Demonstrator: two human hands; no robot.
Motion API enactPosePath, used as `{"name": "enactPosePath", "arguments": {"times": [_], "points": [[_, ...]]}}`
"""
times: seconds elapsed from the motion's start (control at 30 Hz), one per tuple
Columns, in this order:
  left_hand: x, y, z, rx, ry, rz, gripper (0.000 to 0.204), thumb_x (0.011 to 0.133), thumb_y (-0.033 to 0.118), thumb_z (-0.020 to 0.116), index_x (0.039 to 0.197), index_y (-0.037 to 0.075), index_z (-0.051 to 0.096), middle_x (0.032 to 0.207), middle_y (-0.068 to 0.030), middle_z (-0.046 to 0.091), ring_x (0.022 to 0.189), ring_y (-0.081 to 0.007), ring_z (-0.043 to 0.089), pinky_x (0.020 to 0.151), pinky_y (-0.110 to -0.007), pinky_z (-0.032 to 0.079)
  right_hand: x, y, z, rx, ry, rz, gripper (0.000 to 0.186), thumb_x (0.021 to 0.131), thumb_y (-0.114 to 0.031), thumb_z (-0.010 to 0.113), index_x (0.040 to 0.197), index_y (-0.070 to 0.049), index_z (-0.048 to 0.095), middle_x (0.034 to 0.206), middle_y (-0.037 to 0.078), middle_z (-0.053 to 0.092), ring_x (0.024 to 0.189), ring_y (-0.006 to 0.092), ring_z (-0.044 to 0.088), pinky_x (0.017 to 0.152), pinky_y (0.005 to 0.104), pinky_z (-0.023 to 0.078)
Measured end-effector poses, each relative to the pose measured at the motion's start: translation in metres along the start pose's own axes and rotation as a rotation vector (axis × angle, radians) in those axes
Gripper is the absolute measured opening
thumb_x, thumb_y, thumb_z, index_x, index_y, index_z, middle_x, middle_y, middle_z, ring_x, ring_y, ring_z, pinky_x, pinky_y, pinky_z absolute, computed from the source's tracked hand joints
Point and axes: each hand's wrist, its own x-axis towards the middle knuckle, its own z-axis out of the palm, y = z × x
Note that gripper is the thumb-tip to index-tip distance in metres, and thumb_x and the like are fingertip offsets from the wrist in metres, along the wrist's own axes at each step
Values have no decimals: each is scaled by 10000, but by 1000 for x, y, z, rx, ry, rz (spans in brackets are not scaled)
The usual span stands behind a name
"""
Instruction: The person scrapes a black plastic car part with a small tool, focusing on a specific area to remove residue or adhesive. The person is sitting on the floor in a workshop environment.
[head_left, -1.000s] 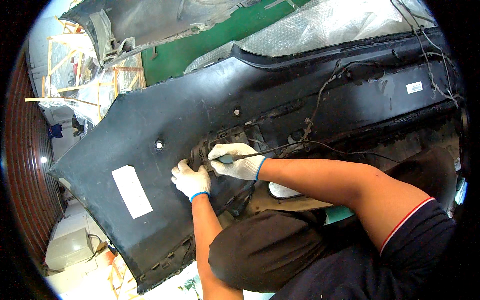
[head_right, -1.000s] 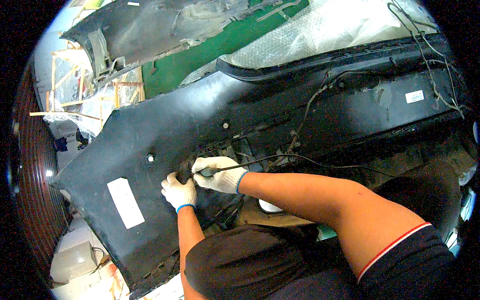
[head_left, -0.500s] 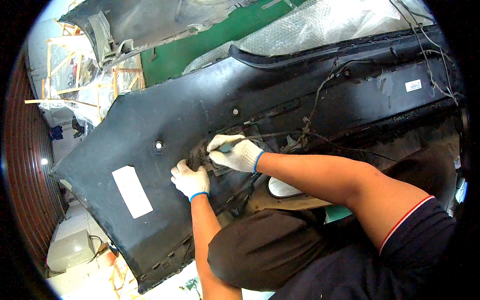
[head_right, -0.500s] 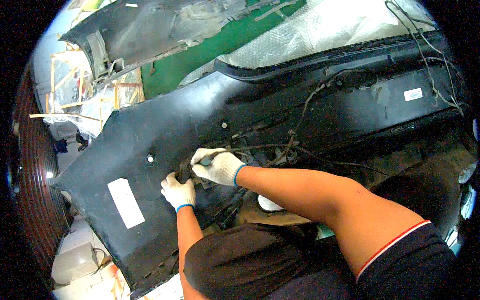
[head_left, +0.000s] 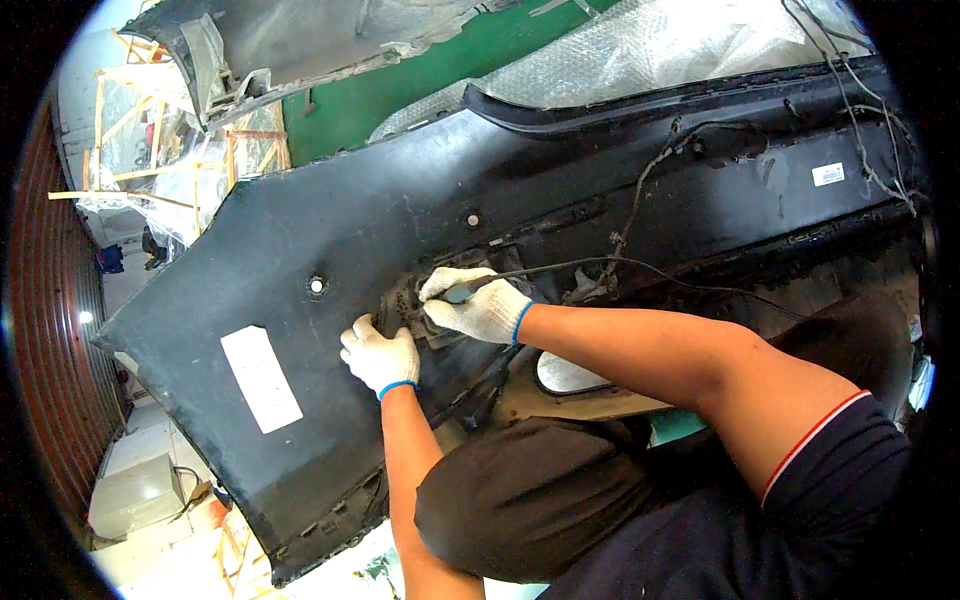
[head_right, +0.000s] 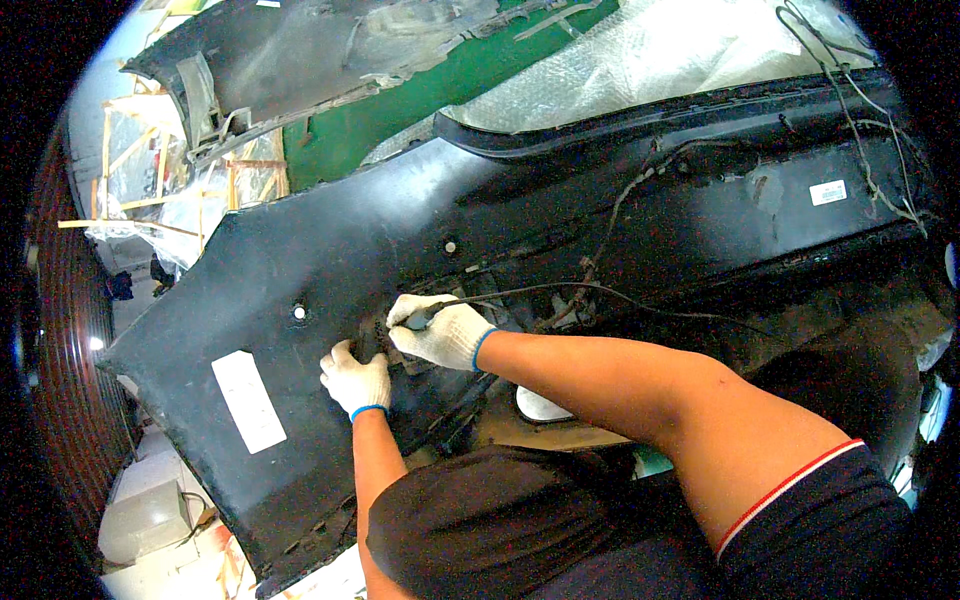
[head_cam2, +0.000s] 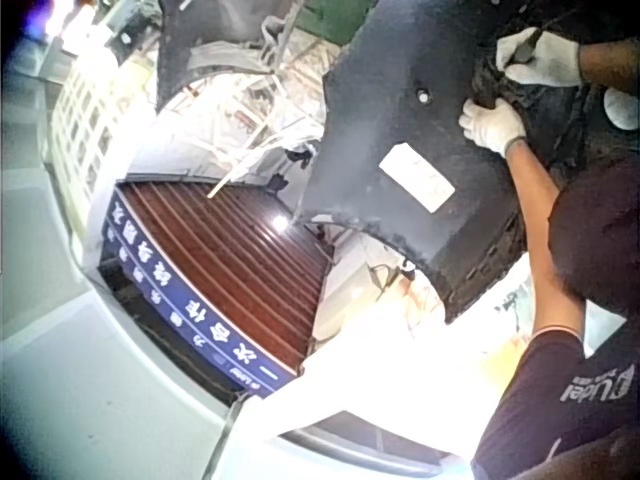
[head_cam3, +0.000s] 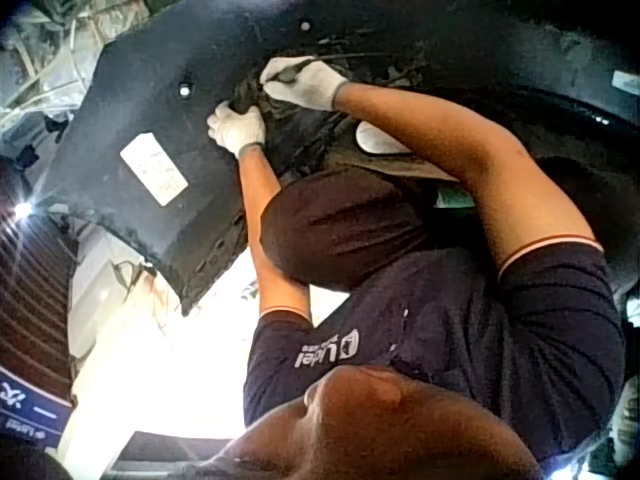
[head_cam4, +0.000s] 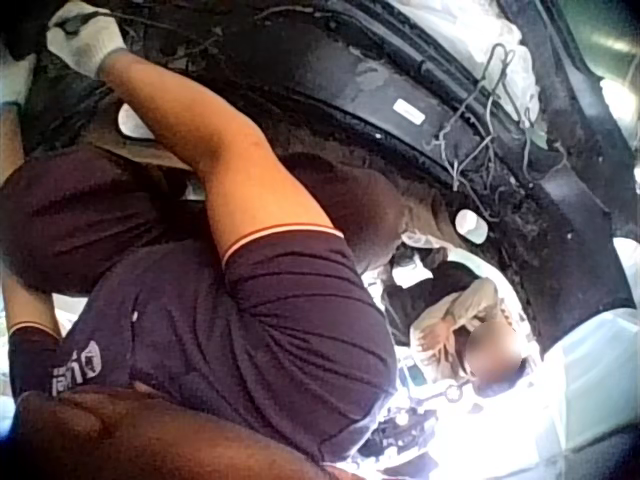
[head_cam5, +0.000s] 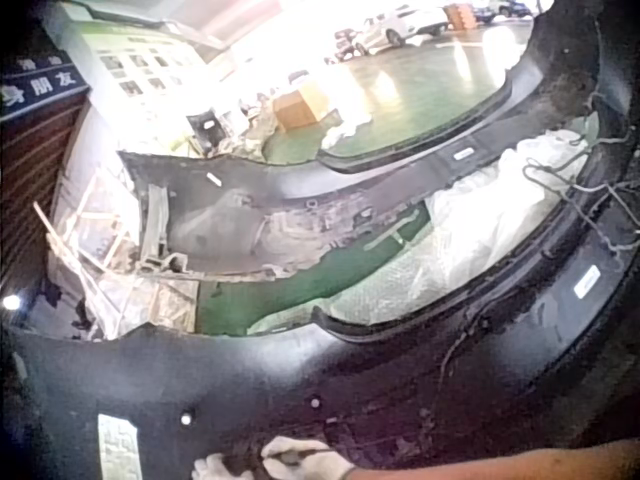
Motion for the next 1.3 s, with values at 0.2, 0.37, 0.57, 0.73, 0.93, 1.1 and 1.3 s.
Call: {"name": "enactPosePath", "arguments": {"times": [0.2,0.37,0.57,0.73,0.93,1.1,1.3], "points": [[-2,7,-8,9,-33,-7,593,776,238,839,1323,75,680,1346,-211,597,1256,-442,565,1054,-546,525,-8,-8,3,147,-26,-50,121,908,-31,769,978,-103,701,943,40,707,879,184,686,825,313,566],[-1,3,-3,21,-6,11,616,764,298,854,1318,88,685,1323,-215,623,1219,-457,591,1042,-547,531,-10,-10,3,118,-22,-78,121,906,-26,762,969,-108,699,941,35,704,879,175,681,826,303,562],[-2,6,-7,12,-20,5,584,769,257,837,1305,79,688,1319,-214,611,1231,-448,578,1034,-551,530,-11,-6,5,190,-18,-23,127,905,-24,762,977,-108,698,950,39,695,894,184,682,836,311,563],[0,3,-3,16,-9,9,601,759,288,841,1306,90,692,1318,-219,622,1206,-456,595,1034,-552,533,-9,-1,4,137,11,-50,128,909,-42,772,982,-107,690,971,52,702,905,220,693,848,333,568],[0,-2,-3,-12,4,23,604,744,283,847,1298,91,702,1308,-221,631,1205,-460,593,1049,-554,521,7,-11,-4,31,45,83,91,970,-192,733,995,-105,720,954,100,742,882,286,749,814,381,589],[1,1,-3,-25,-11,12,617,735,276,852,1303,91,699,1313,-223,628,1216,-464,589,1054,-554,517,5,-4,-3,5,-21,93,142,987,-243,714,1022,-105,724,989,102,745,909,287,747,833,381,589],[0,-3,-1,-17,14,24,596,745,275,846,1292,88,705,1309,-224,629,1210,-464,592,1056,-552,516,-1,-4,1,58,5,81,106,968,-184,736,1014,-92,709,994,96,730,924,272,737,847,368,584]]}}
